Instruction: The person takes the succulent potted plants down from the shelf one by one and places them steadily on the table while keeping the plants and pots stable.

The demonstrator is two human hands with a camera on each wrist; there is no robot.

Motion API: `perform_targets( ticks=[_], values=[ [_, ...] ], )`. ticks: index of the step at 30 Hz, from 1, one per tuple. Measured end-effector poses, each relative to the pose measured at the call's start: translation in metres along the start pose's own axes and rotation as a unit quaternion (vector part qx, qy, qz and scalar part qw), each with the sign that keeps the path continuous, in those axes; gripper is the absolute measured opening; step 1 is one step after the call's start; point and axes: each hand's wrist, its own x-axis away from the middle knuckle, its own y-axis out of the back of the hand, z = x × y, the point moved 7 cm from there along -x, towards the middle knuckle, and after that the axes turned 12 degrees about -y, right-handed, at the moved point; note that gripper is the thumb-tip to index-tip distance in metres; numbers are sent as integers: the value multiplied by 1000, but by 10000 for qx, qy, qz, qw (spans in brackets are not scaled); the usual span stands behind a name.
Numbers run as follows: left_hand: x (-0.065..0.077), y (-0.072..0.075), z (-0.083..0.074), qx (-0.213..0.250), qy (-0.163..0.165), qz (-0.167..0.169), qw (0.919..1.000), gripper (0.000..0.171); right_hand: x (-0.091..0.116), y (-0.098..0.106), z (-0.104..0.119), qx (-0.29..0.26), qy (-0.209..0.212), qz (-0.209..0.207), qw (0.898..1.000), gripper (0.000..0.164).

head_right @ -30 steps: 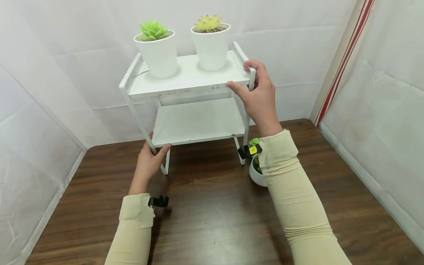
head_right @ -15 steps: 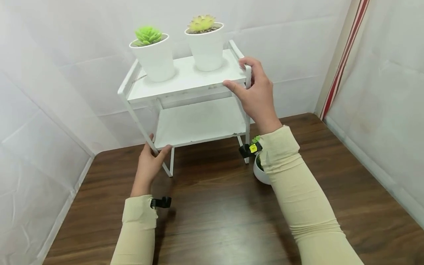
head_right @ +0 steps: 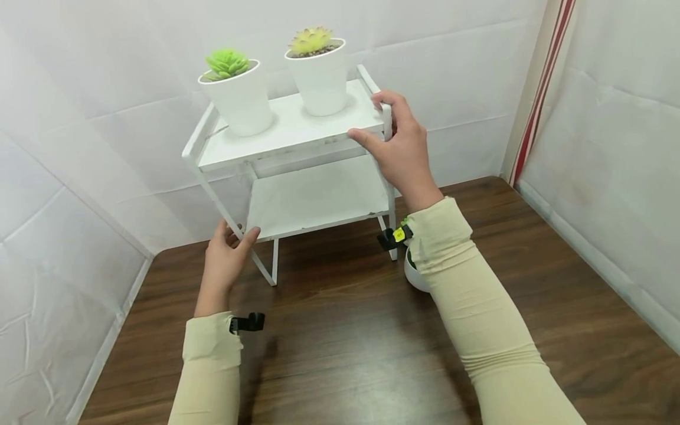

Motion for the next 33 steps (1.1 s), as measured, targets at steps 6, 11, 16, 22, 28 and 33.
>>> perform_targets(
  ticks=[6, 11, 16, 22, 28, 33],
  values=[
    [-4, 10, -5, -96, 186, -5, 9998, 99, -2, -2, 0, 80, -32, -11, 10000, 61],
    [-7, 17, -12, -269, 255, -47, 9993, 100, -3, -2, 1, 88, -34, -21, 10000, 61],
    [-8, 21, -19, -332, 283, -98, 9990, 100, -2, -1, 0, 71, -49, -2, 10000, 60],
    [-11, 29, -31, -420, 198, -212, 9987, 100, -2, -1, -1, 45, -51, -3, 10000, 60],
    [-13, 36, -43, -461, 157, -315, 9983, 101, -2, 0, -1, 29, 14, -20, 10000, 61],
    [-15, 41, -53, -471, 179, -348, 9981, 101, -2, -1, -1, 23, 23, -25, 10000, 60]
  ],
)
